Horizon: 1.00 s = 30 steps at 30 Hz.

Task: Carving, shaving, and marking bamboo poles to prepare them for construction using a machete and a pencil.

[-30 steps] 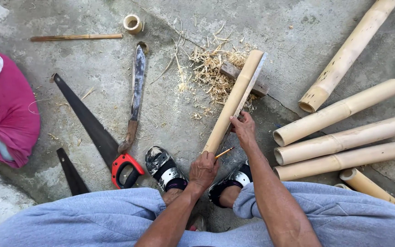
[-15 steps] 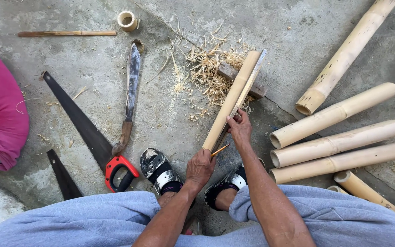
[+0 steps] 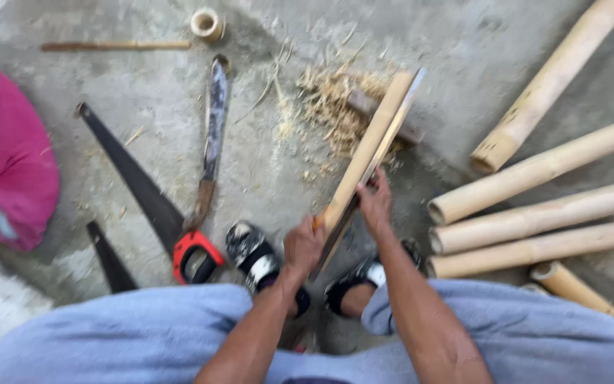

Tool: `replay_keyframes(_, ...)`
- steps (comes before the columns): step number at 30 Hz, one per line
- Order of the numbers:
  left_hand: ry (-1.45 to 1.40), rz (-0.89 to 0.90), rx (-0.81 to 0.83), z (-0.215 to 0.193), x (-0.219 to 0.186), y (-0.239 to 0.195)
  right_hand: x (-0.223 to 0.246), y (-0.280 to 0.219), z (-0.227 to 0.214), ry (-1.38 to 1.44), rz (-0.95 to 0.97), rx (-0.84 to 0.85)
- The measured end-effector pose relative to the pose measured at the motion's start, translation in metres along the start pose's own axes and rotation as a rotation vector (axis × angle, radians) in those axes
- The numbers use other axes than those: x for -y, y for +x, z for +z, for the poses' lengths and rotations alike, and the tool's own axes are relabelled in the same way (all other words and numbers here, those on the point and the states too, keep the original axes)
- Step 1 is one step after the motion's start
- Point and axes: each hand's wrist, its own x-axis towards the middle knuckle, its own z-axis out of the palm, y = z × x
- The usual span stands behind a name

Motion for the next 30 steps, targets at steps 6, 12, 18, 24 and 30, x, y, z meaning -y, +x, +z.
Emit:
replay_keyframes(6,0.013,-0.161,-0.037,-0.022,0.034,-0.022,0.004,-0.010,0.000,-0.105,-0.083,-0.027)
replay_keyframes(12,0.106,-0.201,0.269,-0.027,-0.002,-0.075,0.020,-0.024,-0.003,-0.119,0.043,-0.033)
replay_keyframes(18,0.238,-0.005,0.269,0.000,0.019,-0.089,0.019,-0.021,-0.001,-0.150,0.021,-0.031)
replay_keyframes(24,0.273,0.072,0.255,0.003,0.023,-0.088,0.018,-0.019,-0.002,-0.148,0.030,-0.024)
replay_keyframes(30,0.261,0.085,0.285,0.003,0.026,-0.089,0.018,-0.020,-0.003,-0.127,0.050,-0.008)
